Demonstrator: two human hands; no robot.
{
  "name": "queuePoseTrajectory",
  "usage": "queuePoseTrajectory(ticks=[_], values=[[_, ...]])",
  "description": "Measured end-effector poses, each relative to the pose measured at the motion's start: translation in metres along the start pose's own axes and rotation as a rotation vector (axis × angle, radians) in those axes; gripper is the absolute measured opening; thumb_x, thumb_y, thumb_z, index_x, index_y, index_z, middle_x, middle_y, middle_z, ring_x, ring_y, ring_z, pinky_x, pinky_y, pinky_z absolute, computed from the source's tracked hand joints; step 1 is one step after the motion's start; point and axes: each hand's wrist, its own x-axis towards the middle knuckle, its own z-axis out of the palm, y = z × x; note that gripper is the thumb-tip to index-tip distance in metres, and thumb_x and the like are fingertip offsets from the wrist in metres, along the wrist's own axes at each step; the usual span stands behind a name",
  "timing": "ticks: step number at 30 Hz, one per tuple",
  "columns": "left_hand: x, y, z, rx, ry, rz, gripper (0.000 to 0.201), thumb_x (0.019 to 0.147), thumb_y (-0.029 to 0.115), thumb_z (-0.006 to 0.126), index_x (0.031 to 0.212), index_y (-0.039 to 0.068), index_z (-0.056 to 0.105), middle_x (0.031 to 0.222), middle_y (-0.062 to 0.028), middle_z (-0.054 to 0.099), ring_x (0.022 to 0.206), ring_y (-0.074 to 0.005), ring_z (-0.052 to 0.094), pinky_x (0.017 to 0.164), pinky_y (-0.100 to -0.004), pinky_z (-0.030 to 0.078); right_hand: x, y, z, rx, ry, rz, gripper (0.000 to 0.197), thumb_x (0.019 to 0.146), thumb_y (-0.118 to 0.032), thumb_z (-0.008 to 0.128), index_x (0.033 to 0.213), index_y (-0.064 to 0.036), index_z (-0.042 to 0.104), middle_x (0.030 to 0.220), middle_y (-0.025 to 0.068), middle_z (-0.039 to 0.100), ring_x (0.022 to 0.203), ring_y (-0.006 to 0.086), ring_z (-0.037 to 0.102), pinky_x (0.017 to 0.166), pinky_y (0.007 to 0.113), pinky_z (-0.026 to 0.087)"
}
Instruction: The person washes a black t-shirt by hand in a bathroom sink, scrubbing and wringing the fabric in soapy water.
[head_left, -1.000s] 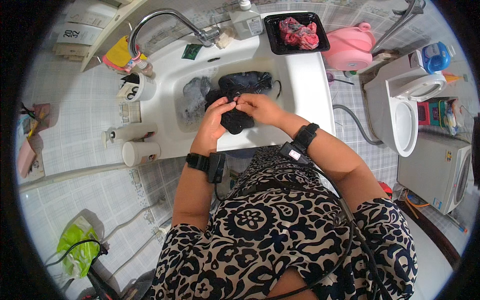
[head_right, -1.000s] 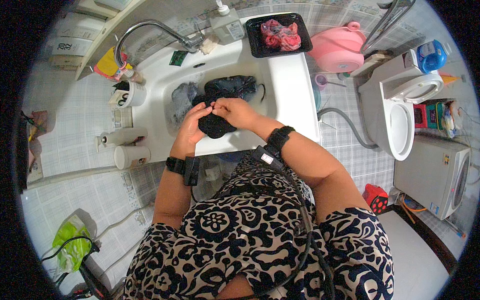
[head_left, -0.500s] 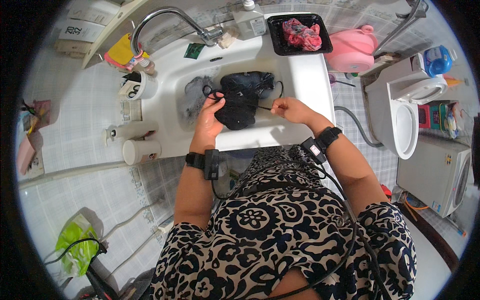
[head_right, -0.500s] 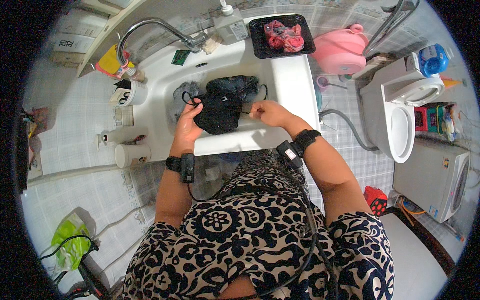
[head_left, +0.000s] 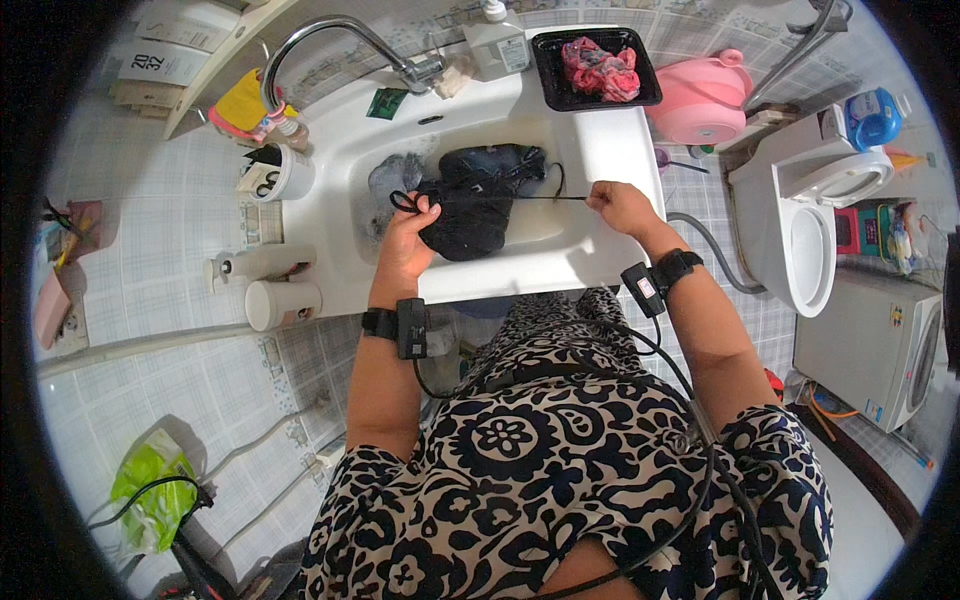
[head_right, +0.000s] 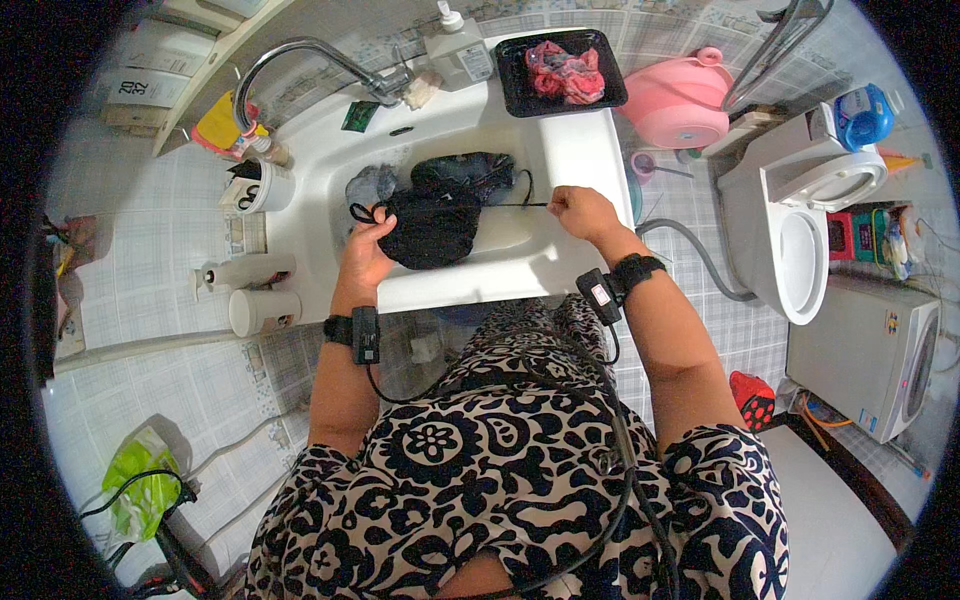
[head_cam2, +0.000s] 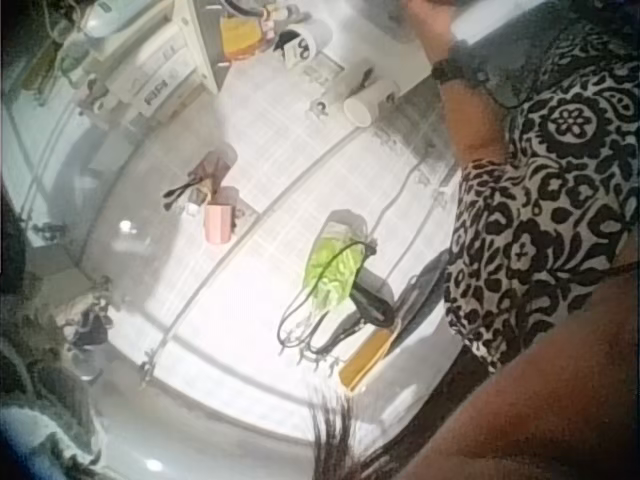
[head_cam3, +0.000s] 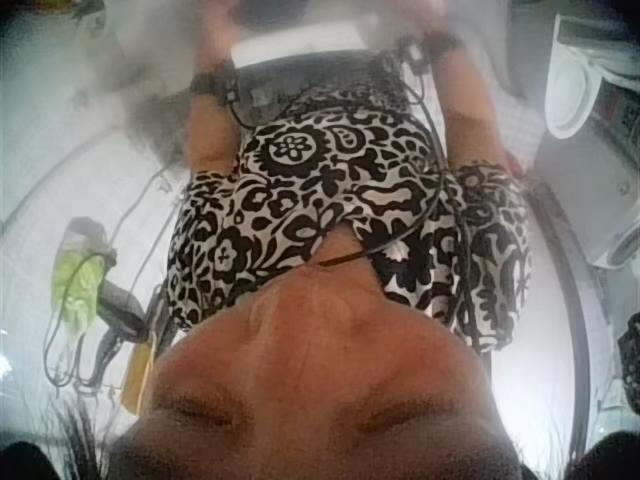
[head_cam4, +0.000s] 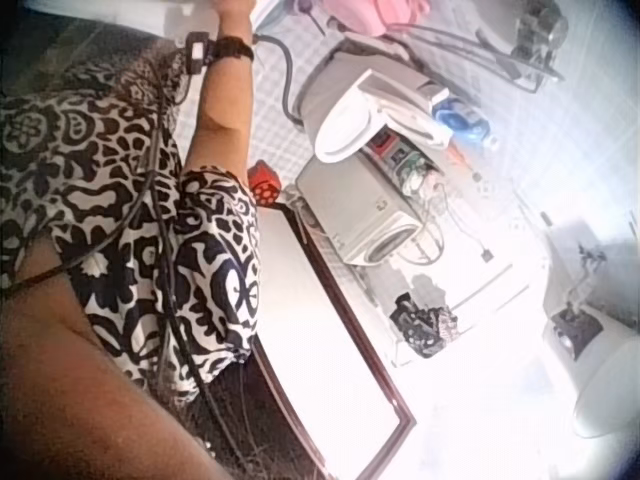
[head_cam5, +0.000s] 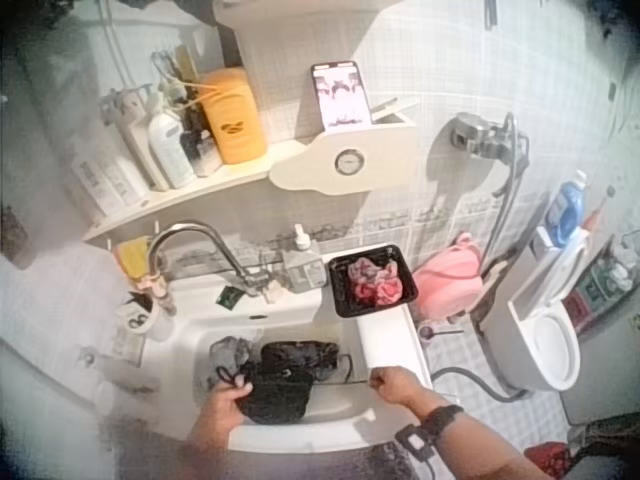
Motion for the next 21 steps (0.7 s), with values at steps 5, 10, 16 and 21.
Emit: queuePoseTrajectory(ticks=[5,10,16,21], values=[[0.000,0.001,-0.004,0.285,-0.049,0.038,0.020,0.077,-0.002,0.061,0.074,0.013,0.049,0.081,0.0051,0.043,0.082,-0.0112,0.042,0.083,-0.0246,0.031,0.011,-0.018,0.005,0.019,0.040,-0.273,0.019,0.080,-0.015,0.061,0.095,-0.0048,0.064,0.085,0.0155,0.063,0.076,0.0313,0.060,0.069,0.037,0.046],[-0.011,0.000,0.020,0.371,-0.085,-0.010,0.016,0.076,0.000,0.061,0.081,0.011,0.051,0.084,0.0051,0.044,0.086,-0.0099,0.042,0.085,-0.0223,0.029,0.015,-0.091,0.009,0.205,0.148,-0.560,0.027,0.078,-0.008,0.062,0.105,-0.0053,0.061,0.099,0.0123,0.061,0.088,0.0305,0.057,0.074,0.036,0.046],[-0.010,-0.004,0.031,0.340,-0.024,-0.034,0.015,0.077,0.003,0.061,0.090,0.008,0.054,0.087,0.0042,0.050,0.089,-0.0094,0.046,0.086,-0.0226,0.031,0.022,-0.122,0.022,0.284,0.080,-0.680,0.020,0.076,-0.006,0.063,0.096,-0.0047,0.060,0.100,0.0102,0.060,0.094,0.0299,0.054,0.083,0.037,0.043],[-0.006,-0.007,0.024,0.219,0.137,-0.029,0.012,0.078,0.006,0.061,0.088,0.009,0.056,0.085,0.0044,0.049,0.088,-0.0100,0.047,0.086,-0.0224,0.031,0.025,-0.121,0.013,0.306,0.039,-0.451,0.012,0.079,-0.014,0.061,0.084,-0.0038,0.058,0.081,0.0123,0.060,0.080,0.0293,0.056,0.074,0.037,0.044]])
